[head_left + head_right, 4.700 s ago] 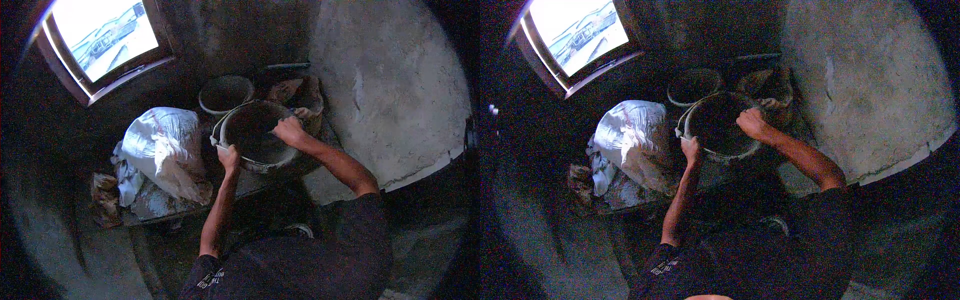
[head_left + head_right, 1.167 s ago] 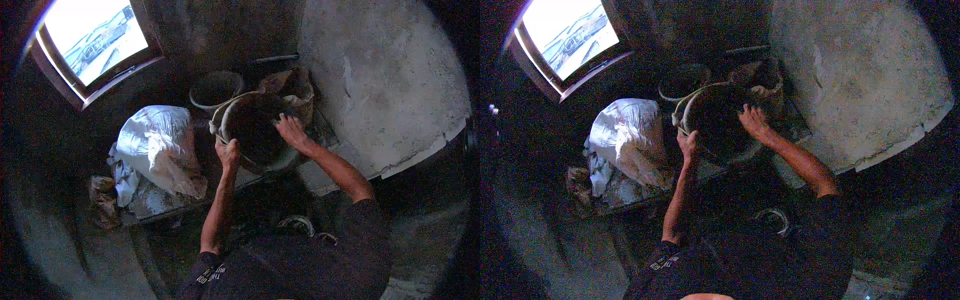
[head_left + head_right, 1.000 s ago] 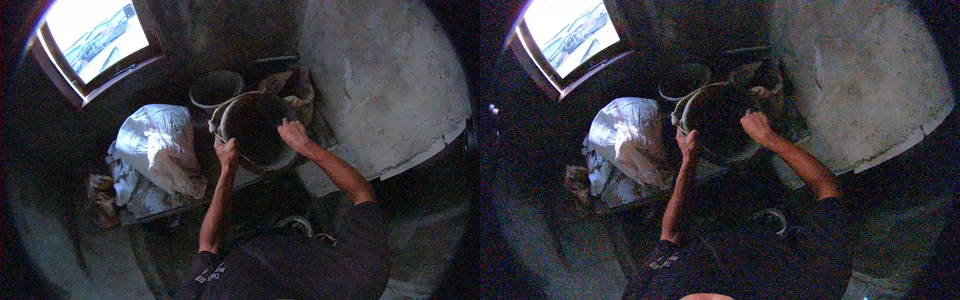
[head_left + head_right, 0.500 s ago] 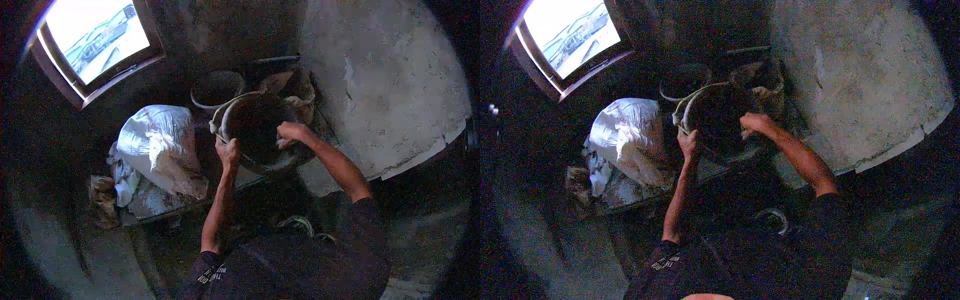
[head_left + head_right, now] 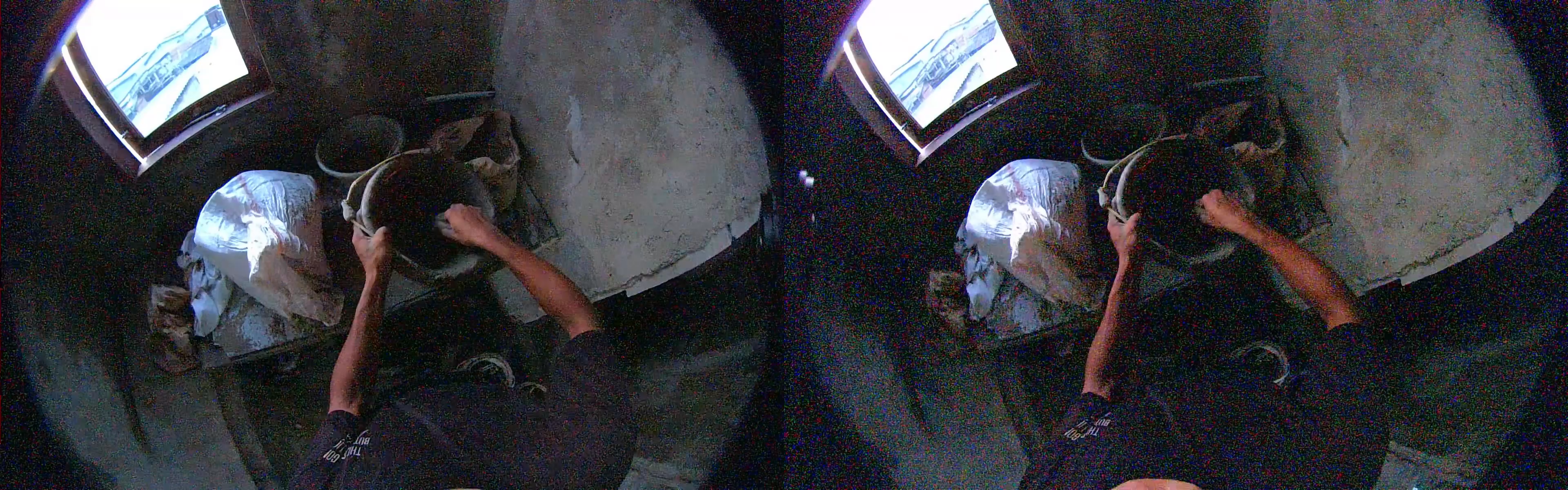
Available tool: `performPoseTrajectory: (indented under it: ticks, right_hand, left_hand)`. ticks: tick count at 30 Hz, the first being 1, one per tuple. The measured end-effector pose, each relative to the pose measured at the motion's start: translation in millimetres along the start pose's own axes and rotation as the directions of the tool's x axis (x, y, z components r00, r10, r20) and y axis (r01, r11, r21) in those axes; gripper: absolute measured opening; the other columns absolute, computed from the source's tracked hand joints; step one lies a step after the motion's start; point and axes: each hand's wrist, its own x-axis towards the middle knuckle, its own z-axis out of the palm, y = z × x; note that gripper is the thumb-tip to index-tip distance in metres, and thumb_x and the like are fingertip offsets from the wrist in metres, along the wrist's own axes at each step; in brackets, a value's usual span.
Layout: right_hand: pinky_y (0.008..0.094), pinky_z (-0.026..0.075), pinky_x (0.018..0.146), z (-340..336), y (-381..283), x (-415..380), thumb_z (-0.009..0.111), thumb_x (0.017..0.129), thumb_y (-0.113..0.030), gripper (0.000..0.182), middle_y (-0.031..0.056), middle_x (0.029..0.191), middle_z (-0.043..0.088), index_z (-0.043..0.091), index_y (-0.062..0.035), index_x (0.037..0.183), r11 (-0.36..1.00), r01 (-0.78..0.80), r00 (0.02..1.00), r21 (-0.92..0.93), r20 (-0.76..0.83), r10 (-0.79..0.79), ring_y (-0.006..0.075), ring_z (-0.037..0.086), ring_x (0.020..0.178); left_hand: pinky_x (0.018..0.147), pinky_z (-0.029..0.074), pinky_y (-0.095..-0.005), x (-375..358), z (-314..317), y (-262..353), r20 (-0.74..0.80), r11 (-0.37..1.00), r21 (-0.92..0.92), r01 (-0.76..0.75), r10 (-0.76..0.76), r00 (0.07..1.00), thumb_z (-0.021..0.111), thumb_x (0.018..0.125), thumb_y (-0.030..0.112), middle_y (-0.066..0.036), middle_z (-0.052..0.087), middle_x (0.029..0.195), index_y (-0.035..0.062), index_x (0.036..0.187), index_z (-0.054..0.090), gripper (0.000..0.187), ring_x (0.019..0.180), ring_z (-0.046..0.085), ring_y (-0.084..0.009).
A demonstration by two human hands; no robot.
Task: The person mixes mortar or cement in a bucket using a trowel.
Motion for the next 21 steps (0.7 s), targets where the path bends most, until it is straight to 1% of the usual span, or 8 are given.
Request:
performPoseTrajectory:
  ticks: [1, 5, 7, 12, 14, 16, 19, 21]
  right_hand:
    - [0.0372, 0.040, 0.058, -9, -8, -2, 0.051, 0.065, -0.021, 0.027, 0.0168, 0.071, 0.052, 0.050, -0.0055, 0.087, 0.960, -0.014, 0.997, -0.280, -0.081, -0.008, 0.0286, 0.051, 0.066]
    - [0.0342, 0.039, 0.051, -1, -2, -5, 0.041, 0.071, -0.017, 0.007, 0.0082, 0.075, 0.046, 0.045, -0.0117, 0.071, 0.795, -0.151, 0.943, -0.588, -0.326, -0.062, 0.0220, 0.045, 0.059]
    - [0.0334, 0.039, 0.057, 2, 11, -5, 0.041, 0.068, -0.015, 0.010, 0.0097, 0.079, 0.048, 0.047, -0.0146, 0.076, 0.644, -0.141, 0.735, -0.752, -0.515, -0.441, 0.0217, 0.047, 0.067]
    - [0.0340, 0.040, 0.063, -9, -1, -11, 0.042, 0.065, -0.015, 0.017, 0.0102, 0.086, 0.050, 0.050, -0.0103, 0.080, 0.689, -0.174, 0.904, -0.704, -0.392, -0.172, 0.0231, 0.049, 0.074]
    - [0.0344, 0.040, 0.061, -18, -8, -14, 0.044, 0.064, -0.014, 0.017, 0.0097, 0.084, 0.051, 0.052, -0.0076, 0.078, 0.680, -0.185, 0.919, -0.709, -0.370, -0.136, 0.0236, 0.050, 0.075]
    - [0.0340, 0.042, 0.055, -53, -35, -15, 0.046, 0.059, -0.009, 0.012, 0.0096, 0.071, 0.054, 0.054, -0.0027, 0.066, 0.808, -0.111, 0.990, -0.578, -0.132, 0.042, 0.0239, 0.053, 0.065]
    - [0.0335, 0.043, 0.047, -69, -39, -14, 0.047, 0.056, -0.006, 0.008, 0.0120, 0.058, 0.053, 0.055, -0.0029, 0.057, 0.855, 0.118, 0.969, -0.504, -0.130, -0.211, 0.0250, 0.054, 0.055]
    - [0.0332, 0.043, 0.047, -71, -39, -8, 0.047, 0.057, -0.006, 0.009, 0.0120, 0.059, 0.053, 0.055, -0.0037, 0.058, 0.848, 0.133, 0.978, -0.513, -0.068, -0.195, 0.0253, 0.054, 0.055]
  left_hand:
    - [0.060, 0.034, -0.0211, -2, 2, 7, -0.012, 0.999, -0.033, 0.028, -0.029, 1.000, 0.044, 0.056, 0.003, -0.004, 0.046, 0.080, -0.0022, 0.097, 0.039, 0.041, 0.065, 0.042, -0.0127]
    - [0.068, 0.033, -0.0223, -3, 5, 20, -0.003, 0.997, -0.016, 0.071, -0.071, 0.997, 0.044, 0.057, 0.003, -0.006, 0.046, 0.087, -0.0027, 0.099, 0.037, 0.044, 0.074, 0.043, -0.0148]
    - [0.067, 0.034, -0.0221, -1, 5, 11, -0.005, 0.999, -0.029, 0.020, -0.020, 1.000, 0.044, 0.057, 0.004, -0.006, 0.046, 0.087, -0.0028, 0.100, 0.037, 0.044, 0.074, 0.043, -0.0149]
    - [0.064, 0.034, -0.0223, 1, 4, -3, -0.024, 0.999, -0.027, -0.040, 0.039, 0.999, 0.044, 0.056, 0.005, -0.005, 0.046, 0.081, -0.0027, 0.099, 0.037, 0.045, 0.068, 0.042, -0.0147]
    - [0.062, 0.035, -0.0231, 2, -1, -6, 0.006, 0.990, 0.038, 0.137, -0.138, 0.990, 0.044, 0.056, 0.005, -0.004, 0.044, 0.077, -0.0025, 0.098, 0.037, 0.044, 0.065, 0.041, -0.0152]
    - [0.060, 0.035, -0.0234, 0, 4, 18, 0.006, 0.992, -0.011, 0.124, -0.124, 0.992, 0.044, 0.056, 0.005, -0.004, 0.043, 0.075, -0.0025, 0.098, 0.037, 0.043, 0.064, 0.041, -0.0152]
    - [0.061, 0.035, -0.0236, -2, 4, 22, 0.007, 0.990, -0.056, 0.131, -0.131, 0.991, 0.044, 0.057, 0.005, -0.004, 0.044, 0.075, -0.0027, 0.098, 0.038, 0.042, 0.064, 0.041, -0.0155]
    - [0.062, 0.035, -0.0236, 0, 3, 12, 0.010, 0.987, -0.052, 0.151, -0.151, 0.988, 0.044, 0.057, 0.005, -0.005, 0.045, 0.077, -0.0028, 0.098, 0.038, 0.042, 0.066, 0.042, -0.0157]
